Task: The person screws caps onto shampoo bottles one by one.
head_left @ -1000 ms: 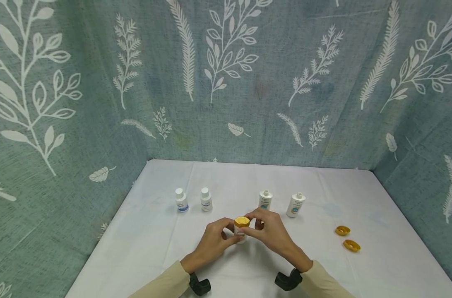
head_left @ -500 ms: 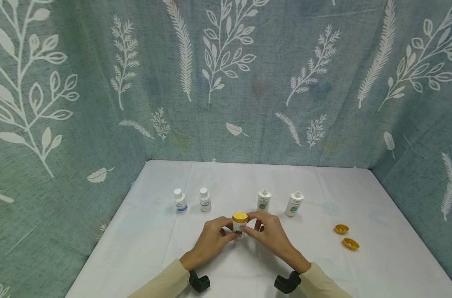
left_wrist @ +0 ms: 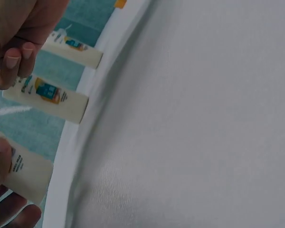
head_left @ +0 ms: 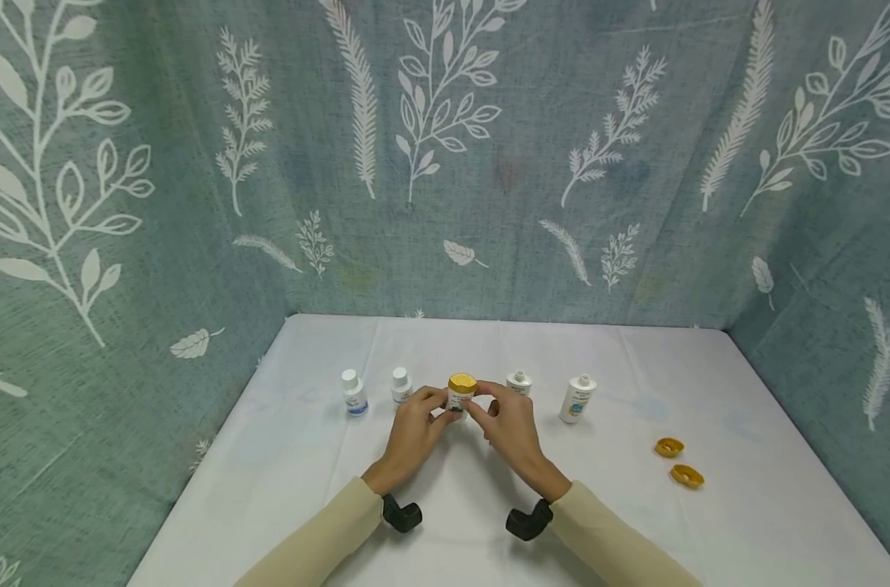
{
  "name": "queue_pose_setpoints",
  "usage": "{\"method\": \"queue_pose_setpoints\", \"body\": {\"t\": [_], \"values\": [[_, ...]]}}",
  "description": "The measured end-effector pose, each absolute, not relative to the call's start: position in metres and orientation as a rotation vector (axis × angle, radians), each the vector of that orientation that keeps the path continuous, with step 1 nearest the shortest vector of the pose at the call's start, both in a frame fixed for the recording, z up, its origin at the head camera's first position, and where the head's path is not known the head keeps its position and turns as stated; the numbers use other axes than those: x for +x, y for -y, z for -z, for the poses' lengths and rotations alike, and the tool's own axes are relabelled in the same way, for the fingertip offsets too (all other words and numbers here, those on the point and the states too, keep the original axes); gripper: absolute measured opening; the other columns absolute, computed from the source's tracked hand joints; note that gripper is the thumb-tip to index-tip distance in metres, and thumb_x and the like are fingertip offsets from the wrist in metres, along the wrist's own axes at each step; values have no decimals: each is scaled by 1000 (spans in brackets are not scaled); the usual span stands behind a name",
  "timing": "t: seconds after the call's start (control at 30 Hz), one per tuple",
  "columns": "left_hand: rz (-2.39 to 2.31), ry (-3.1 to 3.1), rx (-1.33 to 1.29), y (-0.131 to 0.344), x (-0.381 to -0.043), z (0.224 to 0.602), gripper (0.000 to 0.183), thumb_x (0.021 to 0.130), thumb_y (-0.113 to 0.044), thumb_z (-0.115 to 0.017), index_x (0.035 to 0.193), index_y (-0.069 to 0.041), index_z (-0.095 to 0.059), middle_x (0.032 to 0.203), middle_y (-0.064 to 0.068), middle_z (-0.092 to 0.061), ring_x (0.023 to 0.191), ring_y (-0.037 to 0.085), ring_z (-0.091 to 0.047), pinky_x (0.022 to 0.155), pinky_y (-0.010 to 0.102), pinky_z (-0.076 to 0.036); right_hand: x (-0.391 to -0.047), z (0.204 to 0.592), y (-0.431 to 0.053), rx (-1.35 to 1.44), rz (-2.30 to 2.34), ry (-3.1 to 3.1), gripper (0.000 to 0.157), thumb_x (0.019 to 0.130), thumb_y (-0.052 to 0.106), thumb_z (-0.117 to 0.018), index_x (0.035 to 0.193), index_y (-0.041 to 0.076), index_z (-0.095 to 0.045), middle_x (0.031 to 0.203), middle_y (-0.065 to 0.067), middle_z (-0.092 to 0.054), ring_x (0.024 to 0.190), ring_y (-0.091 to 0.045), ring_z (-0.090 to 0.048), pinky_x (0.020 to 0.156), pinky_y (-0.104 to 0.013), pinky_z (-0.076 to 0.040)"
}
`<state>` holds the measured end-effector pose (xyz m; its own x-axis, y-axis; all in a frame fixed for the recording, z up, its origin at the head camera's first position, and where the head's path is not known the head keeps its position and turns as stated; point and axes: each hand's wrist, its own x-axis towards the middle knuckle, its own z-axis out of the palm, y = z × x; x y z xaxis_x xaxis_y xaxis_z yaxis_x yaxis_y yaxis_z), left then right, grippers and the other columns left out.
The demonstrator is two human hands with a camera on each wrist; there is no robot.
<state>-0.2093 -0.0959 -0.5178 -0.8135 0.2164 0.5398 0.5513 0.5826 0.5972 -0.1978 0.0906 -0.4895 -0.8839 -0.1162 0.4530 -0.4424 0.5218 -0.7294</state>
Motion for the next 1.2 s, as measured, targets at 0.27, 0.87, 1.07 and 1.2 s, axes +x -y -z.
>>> {"method": "queue_pose_setpoints", "body": {"t": [0.27, 0.87, 1.07, 1.2], "values": [[1105, 2432, -504, 95, -221, 529, 22, 85, -15, -85, 103, -3, -79, 95, 6, -66, 87, 20, -65, 67, 28, -57, -212, 501, -74, 409, -1290, 2431, 31, 93, 16, -79, 120, 3, -73, 97, -7, -76, 37, 0, -48, 34, -20, -39], [1043, 2502, -431, 91, -225, 528, 32, 88, -16, -83, 113, 3, -75, 97, 8, -66, 88, 22, -64, 69, 30, -55, -222, 501, -70, 391, -1238, 2459, 31, 94, 17, -78, 120, 1, -72, 103, -10, -77, 37, 1, -48, 34, -20, -41], [1051, 2483, -440, 92, -228, 527, 31, 87, -15, -84, 111, 3, -75, 96, 8, -67, 87, 23, -65, 68, 29, -56, -224, 499, -69, 411, -1234, 2448, 30, 95, 18, -77, 118, -1, -73, 91, -11, -77, 36, 1, -48, 33, -20, -40], [1054, 2484, -444, 93, -229, 527, 32, 87, -15, -85, 112, 3, -75, 96, 8, -67, 87, 23, -65, 68, 28, -56, -223, 498, -69, 399, -1249, 2455, 29, 95, 17, -77, 118, -1, -73, 100, -12, -77, 37, 0, -49, 34, -22, -41]]}}
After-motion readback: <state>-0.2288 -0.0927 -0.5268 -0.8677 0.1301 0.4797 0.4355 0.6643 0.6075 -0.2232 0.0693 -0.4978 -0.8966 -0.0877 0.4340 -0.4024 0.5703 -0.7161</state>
